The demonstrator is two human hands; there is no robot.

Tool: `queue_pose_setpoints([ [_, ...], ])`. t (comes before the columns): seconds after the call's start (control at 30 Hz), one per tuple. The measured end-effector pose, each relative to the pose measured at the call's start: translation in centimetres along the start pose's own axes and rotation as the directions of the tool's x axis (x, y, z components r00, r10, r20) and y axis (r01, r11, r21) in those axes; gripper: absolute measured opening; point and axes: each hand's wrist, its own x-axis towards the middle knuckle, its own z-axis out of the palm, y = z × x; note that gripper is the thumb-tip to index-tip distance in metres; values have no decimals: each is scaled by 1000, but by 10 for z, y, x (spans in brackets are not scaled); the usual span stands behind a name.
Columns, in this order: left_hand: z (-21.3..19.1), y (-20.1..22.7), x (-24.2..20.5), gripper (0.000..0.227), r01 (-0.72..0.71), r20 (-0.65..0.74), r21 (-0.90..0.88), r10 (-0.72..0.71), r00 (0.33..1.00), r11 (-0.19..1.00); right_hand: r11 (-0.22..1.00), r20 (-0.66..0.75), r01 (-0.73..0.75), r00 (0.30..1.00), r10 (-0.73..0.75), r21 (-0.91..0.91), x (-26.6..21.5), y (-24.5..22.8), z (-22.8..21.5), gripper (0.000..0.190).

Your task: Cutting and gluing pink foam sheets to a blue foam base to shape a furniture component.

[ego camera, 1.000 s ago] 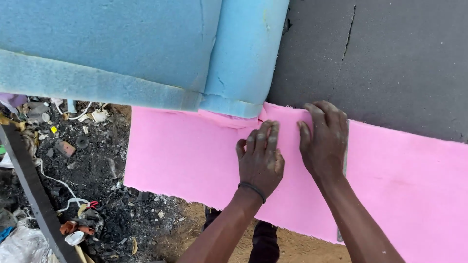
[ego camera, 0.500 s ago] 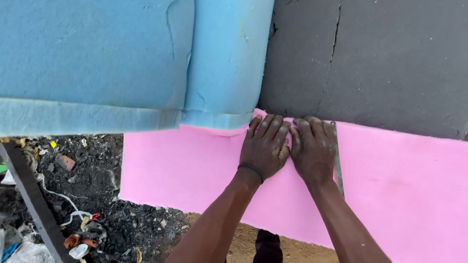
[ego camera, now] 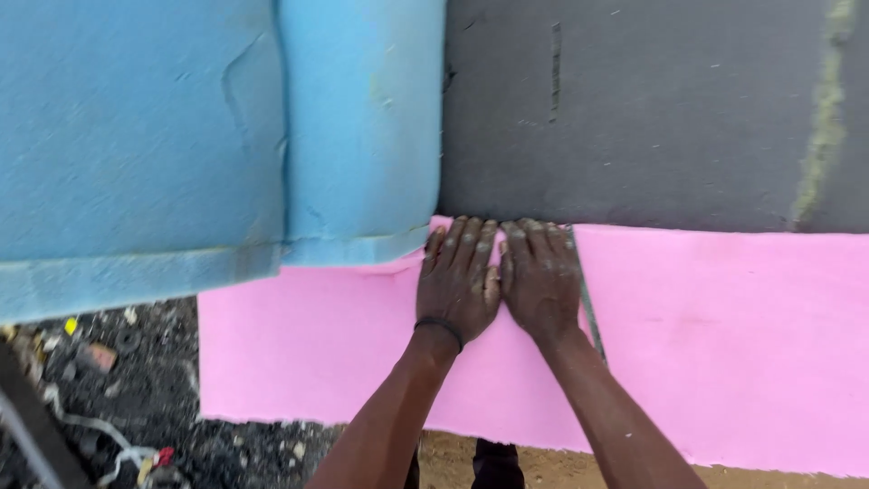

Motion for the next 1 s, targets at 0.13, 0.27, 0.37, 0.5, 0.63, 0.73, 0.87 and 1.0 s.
queue_pose_setpoints([
  [0.13, -2, -2, 2, 69, 0, 20, 50, -1, 1000, 999, 960, -87, -80, 990, 107, 268, 4, -2, -13, 34],
  [0.27, -16, 10, 7, 74, -33, -47, 52, 35, 998, 998, 900, -110, -147, 972, 209, 410, 14, 34, -87, 27],
  [0.37, -12, 34, 18, 67, -24, -90, 0, 24, 996, 1000, 967, -185, -134, 967, 175, 215, -16, 122, -88, 27],
  [0.5, 28, 90, 50, 60, -70, -125, -153, 51, 991, 986, 988, -83, -150, 985, 152, 30, -49, 178, -62, 23],
  [0.63, 50, 119, 57, 73, 0, -139, -110, -15, 990, 994, 980, -26, -196, 980, 196, 25, -57, 174, -48, 25],
  [0.73, 53, 114, 61, 63, -26, -107, -105, 15, 994, 994, 972, 13, -234, 972, 233, 23, -58, 178, -41, 34],
  [0.87, 57, 115, 59, 60, 5, -67, -77, -10, 998, 997, 971, 36, -241, 970, 241, 6, -61, 179, -37, 32],
  [1.0, 47, 118, 66, 54, 4, -28, -62, -6, 1000, 998, 976, 30, -215, 976, 214, 19, -44, 172, -51, 31],
])
